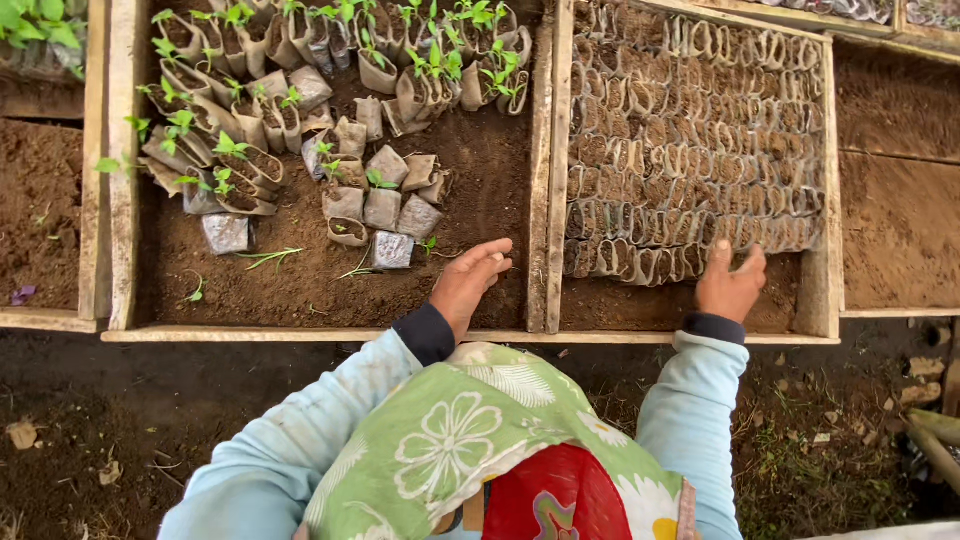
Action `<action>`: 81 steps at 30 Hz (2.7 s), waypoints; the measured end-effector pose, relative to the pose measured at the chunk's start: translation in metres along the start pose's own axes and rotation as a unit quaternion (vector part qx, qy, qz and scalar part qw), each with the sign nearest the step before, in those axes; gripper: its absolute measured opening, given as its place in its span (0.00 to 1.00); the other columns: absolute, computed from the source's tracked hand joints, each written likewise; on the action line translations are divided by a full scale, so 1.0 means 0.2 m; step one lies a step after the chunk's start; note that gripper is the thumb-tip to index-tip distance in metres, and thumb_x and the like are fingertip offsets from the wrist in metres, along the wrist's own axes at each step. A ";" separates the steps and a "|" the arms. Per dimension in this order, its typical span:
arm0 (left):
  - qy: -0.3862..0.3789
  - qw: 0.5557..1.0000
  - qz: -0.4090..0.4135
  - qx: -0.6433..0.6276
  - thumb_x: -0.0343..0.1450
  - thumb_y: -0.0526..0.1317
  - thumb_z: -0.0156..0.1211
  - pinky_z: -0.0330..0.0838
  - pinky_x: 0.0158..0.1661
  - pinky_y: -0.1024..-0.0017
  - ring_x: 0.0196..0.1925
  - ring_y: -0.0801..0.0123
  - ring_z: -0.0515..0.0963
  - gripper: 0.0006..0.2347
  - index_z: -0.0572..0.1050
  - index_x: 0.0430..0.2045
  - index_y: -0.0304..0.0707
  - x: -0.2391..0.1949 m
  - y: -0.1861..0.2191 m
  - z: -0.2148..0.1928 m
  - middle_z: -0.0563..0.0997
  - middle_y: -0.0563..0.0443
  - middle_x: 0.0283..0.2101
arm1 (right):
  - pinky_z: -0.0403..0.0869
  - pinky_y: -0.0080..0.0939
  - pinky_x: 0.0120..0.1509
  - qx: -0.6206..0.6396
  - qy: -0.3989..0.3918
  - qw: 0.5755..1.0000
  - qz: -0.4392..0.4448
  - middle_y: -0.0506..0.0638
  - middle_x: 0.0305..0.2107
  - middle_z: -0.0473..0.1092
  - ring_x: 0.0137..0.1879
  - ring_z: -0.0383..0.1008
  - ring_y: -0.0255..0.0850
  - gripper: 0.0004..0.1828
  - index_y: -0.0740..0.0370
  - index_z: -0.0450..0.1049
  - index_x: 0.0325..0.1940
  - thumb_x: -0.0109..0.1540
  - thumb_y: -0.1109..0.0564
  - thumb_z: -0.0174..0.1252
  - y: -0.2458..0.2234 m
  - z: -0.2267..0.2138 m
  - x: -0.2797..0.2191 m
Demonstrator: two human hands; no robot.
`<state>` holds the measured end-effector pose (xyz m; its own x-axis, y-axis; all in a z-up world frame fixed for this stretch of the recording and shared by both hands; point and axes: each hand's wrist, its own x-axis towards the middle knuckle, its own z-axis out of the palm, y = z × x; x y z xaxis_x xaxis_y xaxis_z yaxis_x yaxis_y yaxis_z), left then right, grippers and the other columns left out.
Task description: The person picks up small seedlings in biodegradable pots from a wooden tray and places them into an adjacent empty tray. The person handles the seedlings by hand, arranging them in rows within the tray.
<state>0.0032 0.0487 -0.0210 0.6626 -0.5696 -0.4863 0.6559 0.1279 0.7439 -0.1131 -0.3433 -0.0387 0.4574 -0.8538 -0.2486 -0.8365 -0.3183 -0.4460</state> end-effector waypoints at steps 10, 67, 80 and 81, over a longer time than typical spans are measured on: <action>0.071 0.983 0.027 -0.167 0.80 0.39 0.40 0.65 0.64 0.43 0.59 0.45 0.77 0.14 0.73 0.50 0.29 -0.13 -0.01 -0.36 0.77 0.32 0.55 | 0.71 0.57 0.63 0.108 -0.140 0.830 -0.530 0.63 0.45 0.72 0.56 0.72 0.58 0.06 0.62 0.79 0.44 0.65 0.64 0.57 -1.24 0.46 -0.58; 0.134 0.767 0.099 -0.619 0.73 0.37 0.51 0.60 0.70 0.46 0.68 0.39 0.66 0.12 0.71 0.45 0.28 -0.13 0.40 -0.82 0.69 0.25 0.63 | 0.80 0.56 0.38 -0.022 -0.178 0.781 -0.599 0.55 0.32 0.70 0.38 0.78 0.55 0.08 0.57 0.67 0.37 0.65 0.63 0.60 -1.90 0.92 -1.14; 0.121 0.739 0.059 -0.660 0.70 0.39 0.52 0.74 0.58 0.52 0.56 0.44 0.77 0.22 0.69 0.60 0.31 -0.08 0.37 -0.94 0.76 0.28 0.56 | 0.80 0.63 0.45 0.013 -0.234 0.803 -0.548 0.62 0.39 0.72 0.46 0.77 0.63 0.07 0.65 0.71 0.50 0.68 0.62 0.54 -1.90 1.17 -0.94; 0.121 0.740 0.061 -0.658 0.70 0.39 0.52 0.74 0.58 0.52 0.56 0.44 0.77 0.22 0.69 0.60 0.31 -0.10 0.38 -0.94 0.76 0.28 0.56 | 0.80 0.63 0.45 0.015 -0.233 0.802 -0.550 0.62 0.39 0.72 0.46 0.77 0.63 0.07 0.65 0.71 0.50 0.68 0.62 0.54 -1.89 1.25 -0.89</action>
<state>0.1076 0.2219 -0.0419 0.6867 -0.3468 -0.6389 0.2640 0.9378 -0.2254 0.1963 0.0309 -0.0407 0.9826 0.1849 0.0172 0.1537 -0.7577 -0.6342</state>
